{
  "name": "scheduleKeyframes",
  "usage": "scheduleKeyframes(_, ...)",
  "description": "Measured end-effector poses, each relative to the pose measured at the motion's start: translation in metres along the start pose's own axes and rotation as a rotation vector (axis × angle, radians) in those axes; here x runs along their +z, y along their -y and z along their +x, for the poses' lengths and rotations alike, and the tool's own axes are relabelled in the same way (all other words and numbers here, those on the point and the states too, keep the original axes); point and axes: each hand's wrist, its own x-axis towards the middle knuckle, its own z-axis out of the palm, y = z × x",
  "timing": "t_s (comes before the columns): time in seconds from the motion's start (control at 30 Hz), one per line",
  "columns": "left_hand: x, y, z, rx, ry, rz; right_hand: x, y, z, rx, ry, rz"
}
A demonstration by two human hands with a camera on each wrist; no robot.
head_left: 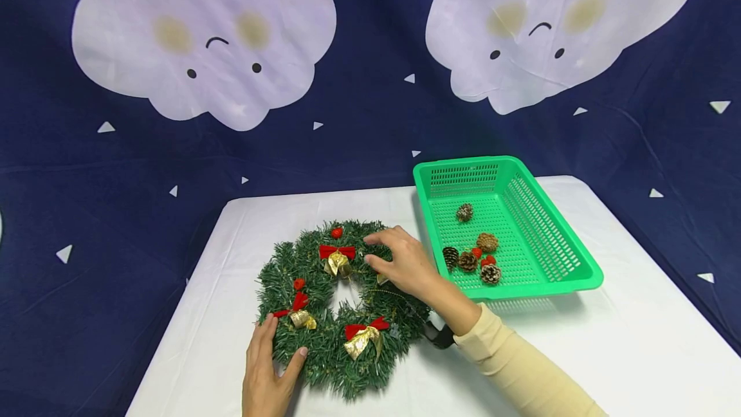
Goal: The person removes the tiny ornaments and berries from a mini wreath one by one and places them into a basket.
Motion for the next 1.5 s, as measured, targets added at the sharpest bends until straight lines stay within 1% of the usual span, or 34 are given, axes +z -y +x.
scheduleKeyframes(0.2, 0.0, -0.001, 0.001, -0.013, 0.02, 0.007, 0.009, 0.005, 0.003, 0.009, 0.026, 0.031)
scheduleKeyframes(0.43, -0.002, -0.002, 0.001, -0.02, 0.026, 0.008, 0.019, 0.011, 0.007, -0.005, 0.037, 0.022)
scheduleKeyframes(0.53, -0.002, -0.002, 0.001, -0.019, 0.025, 0.01, 0.024, 0.014, 0.009, -0.009, 0.055, 0.029)
scheduleKeyframes(0.77, -0.002, -0.002, 0.001, -0.013, 0.02, 0.011, 0.037, 0.02, 0.014, 0.016, 0.118, 0.079)
scheduleKeyframes(0.9, -0.002, -0.002, 0.001, -0.013, 0.018, 0.011, 0.044, 0.024, 0.016, 0.011, 0.153, 0.074)
scheduleKeyframes(1.1, -0.002, -0.002, 0.001, -0.014, 0.017, 0.006, 0.053, 0.031, 0.019, -0.014, 0.209, 0.033)
scheduleKeyframes(1.27, -0.001, -0.001, 0.001, -0.008, 0.018, 0.009, 0.058, 0.035, 0.02, -0.038, 0.234, 0.006)
scheduleKeyframes(1.5, -0.002, -0.002, 0.001, -0.015, 0.027, 0.013, 0.061, 0.042, 0.024, -0.023, 0.269, -0.015)
